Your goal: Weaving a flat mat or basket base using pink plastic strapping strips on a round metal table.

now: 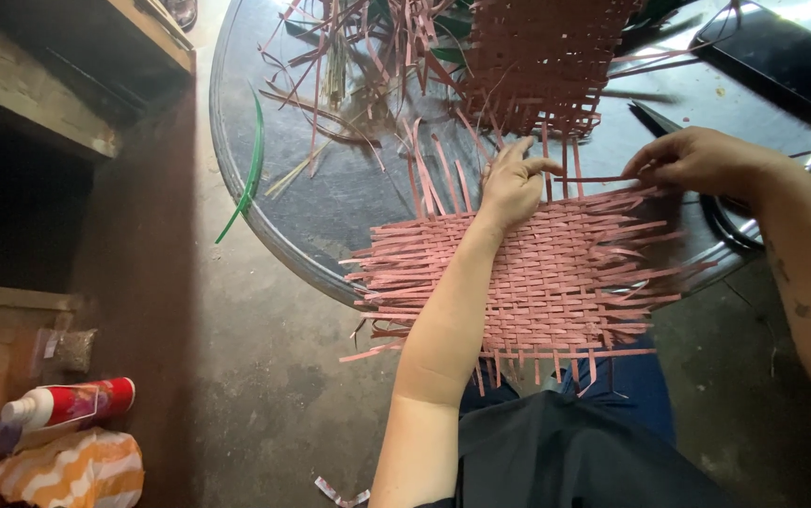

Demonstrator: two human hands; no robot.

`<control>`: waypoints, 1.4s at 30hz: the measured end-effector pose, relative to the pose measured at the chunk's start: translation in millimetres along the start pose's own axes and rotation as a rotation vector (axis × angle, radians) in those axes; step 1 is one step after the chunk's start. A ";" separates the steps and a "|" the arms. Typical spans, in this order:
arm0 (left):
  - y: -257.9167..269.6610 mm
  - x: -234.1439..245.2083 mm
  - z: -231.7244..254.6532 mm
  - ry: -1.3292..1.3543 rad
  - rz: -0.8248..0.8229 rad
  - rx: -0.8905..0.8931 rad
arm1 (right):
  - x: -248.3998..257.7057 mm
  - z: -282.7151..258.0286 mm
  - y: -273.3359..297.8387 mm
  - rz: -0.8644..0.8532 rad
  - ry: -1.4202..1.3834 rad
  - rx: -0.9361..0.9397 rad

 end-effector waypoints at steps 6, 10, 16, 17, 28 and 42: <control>-1.0 0.2 -0.3 -0.018 0.036 -0.042 | 0.4 -16.2 1.7 -0.033 0.035 -0.044; 0.1 0.5 1.0 -0.020 0.013 -0.031 | 3.9 -12.7 -7.2 -0.011 0.199 -0.038; 3.7 4.2 6.4 0.020 -0.023 0.004 | -7.5 -26.2 -8.4 -0.045 0.301 -0.053; 6.3 5.5 9.5 0.065 -0.019 0.010 | -11.7 -31.4 -6.1 -0.056 0.249 -0.034; 23.1 17.7 27.8 0.315 -0.001 0.045 | -21.6 -49.0 -0.2 0.052 0.470 -0.082; 35.0 29.2 40.6 0.171 -0.013 -0.049 | -37.7 -49.6 -4.8 0.117 0.496 -0.078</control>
Point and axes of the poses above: each hand's wrist, its own y-axis away from the middle knuckle, its own x-axis out of the back of the hand, z = x × y, the point moved 4 cm from there along -y, towards the middle knuckle, and after that the axes turned 11 degrees about -z, right-handed, at the moved point
